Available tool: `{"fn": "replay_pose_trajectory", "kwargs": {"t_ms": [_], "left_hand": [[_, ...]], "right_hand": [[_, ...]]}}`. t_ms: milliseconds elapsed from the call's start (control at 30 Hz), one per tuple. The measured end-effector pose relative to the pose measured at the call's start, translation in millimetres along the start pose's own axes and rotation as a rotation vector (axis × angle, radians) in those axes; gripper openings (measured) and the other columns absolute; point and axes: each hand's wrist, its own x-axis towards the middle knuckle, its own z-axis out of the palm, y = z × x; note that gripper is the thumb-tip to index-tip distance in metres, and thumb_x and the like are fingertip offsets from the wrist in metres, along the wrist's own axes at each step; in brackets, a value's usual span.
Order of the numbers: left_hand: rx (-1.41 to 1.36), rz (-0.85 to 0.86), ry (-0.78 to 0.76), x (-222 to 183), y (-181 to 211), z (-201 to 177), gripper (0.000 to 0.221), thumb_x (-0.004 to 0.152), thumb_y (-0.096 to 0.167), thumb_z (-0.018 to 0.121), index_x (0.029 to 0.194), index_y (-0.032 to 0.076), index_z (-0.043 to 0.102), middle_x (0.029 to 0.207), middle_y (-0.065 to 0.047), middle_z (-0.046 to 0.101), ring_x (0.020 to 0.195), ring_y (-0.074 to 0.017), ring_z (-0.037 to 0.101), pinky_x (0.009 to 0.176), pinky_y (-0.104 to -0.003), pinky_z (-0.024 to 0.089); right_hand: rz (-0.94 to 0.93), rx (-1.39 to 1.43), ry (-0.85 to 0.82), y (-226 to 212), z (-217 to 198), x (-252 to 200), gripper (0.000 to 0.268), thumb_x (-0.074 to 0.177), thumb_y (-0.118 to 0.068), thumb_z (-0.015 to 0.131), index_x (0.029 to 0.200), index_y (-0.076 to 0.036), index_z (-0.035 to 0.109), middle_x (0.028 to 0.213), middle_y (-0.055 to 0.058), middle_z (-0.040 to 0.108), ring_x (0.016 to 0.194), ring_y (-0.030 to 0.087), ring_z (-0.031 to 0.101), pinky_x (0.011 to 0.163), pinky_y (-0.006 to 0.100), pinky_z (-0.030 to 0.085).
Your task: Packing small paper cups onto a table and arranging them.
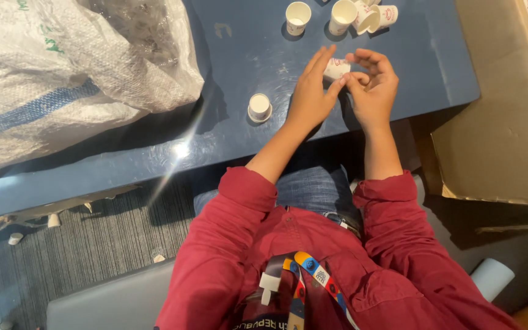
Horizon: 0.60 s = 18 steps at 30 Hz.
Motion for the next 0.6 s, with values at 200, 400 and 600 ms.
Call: {"fn": "replay_pose_trajectory", "kwargs": {"t_ms": [200,400,600], "left_hand": [[-0.130,-0.122,0.012,3,5,-8,0.045,0.082,0.007,0.079,0.123,0.005,0.062,0.118,-0.017,0.070,0.113,-0.0344,0.070,0.095,-0.041,0.055],[-0.235,-0.155,0.150,-2,-6,-3,0.041,0.089,0.009,0.076,0.127,0.006,0.060,0.118,-0.012,0.071,0.111,-0.0270,0.073,0.097,-0.037,0.057],[-0.160,-0.097,0.239,-2,4,-8,0.042,0.094,0.008,0.074,0.134,0.007,0.059,0.130,-0.011,0.066,0.122,-0.0241,0.067,0.103,-0.035,0.055]], "right_hand": [[0.102,0.087,-0.089,-11,-8,2,0.046,0.093,0.016,0.071,0.135,0.007,0.053,0.132,0.020,0.061,0.099,0.018,0.073,0.091,0.027,0.062],[0.134,0.027,-0.057,-5,-10,5,0.042,0.094,0.015,0.070,0.132,0.008,0.056,0.128,0.020,0.063,0.097,0.019,0.074,0.089,0.027,0.063],[0.033,-0.264,0.164,14,-3,10,0.028,0.095,0.012,0.072,0.120,0.008,0.061,0.119,0.016,0.068,0.091,0.017,0.077,0.076,0.024,0.062]]}}
